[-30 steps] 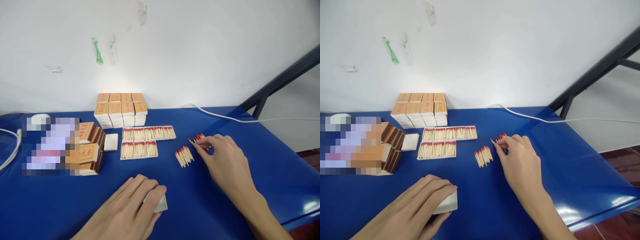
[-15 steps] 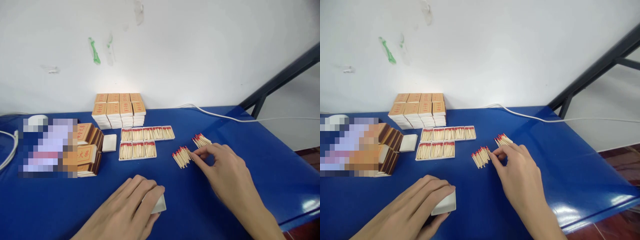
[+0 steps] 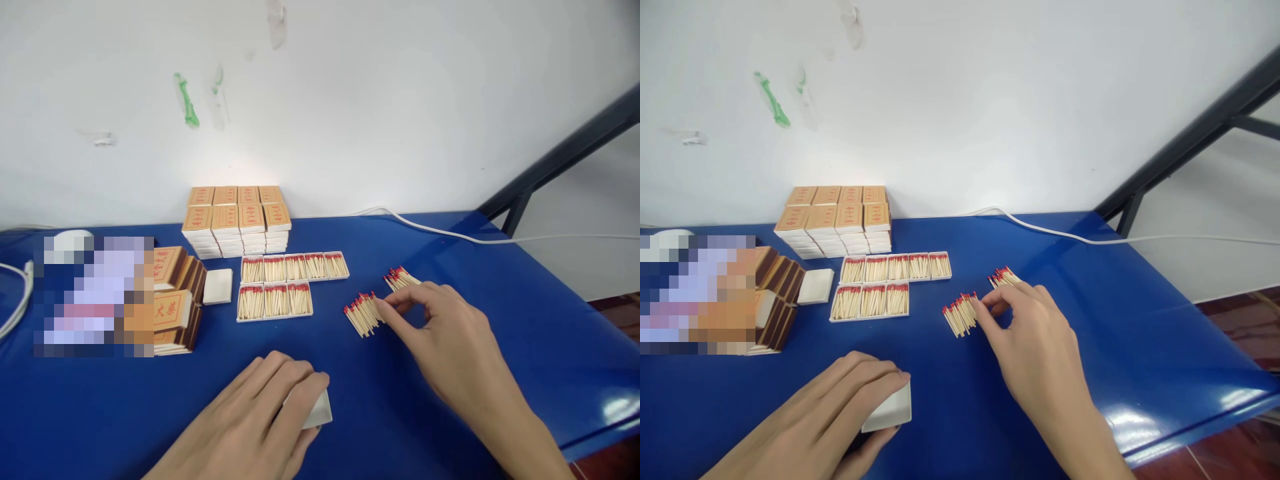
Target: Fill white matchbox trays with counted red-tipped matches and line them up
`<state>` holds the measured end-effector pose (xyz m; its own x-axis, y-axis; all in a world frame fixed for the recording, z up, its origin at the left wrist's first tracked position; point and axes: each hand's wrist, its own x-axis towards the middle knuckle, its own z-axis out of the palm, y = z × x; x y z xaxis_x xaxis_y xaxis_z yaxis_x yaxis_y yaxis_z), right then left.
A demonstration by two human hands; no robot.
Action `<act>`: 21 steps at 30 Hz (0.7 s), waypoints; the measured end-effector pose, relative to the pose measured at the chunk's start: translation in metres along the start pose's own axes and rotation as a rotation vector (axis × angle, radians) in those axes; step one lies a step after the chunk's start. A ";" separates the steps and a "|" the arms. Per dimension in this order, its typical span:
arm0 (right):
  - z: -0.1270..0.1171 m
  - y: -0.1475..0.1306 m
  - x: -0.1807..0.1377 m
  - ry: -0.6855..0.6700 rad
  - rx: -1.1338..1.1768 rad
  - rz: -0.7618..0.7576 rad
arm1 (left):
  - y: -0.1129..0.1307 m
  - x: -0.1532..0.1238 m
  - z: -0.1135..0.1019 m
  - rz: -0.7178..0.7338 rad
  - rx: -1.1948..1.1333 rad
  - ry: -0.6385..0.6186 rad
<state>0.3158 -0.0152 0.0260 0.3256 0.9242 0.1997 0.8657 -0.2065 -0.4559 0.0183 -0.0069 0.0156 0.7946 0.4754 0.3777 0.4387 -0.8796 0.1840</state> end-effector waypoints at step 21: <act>0.005 0.020 0.004 0.099 -0.189 -0.058 | 0.000 0.003 -0.001 0.013 0.017 0.013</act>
<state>0.3324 -0.0138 0.0137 0.3011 0.9020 0.3093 0.9369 -0.2194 -0.2724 0.0206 -0.0055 0.0176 0.7945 0.4639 0.3920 0.4358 -0.8850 0.1641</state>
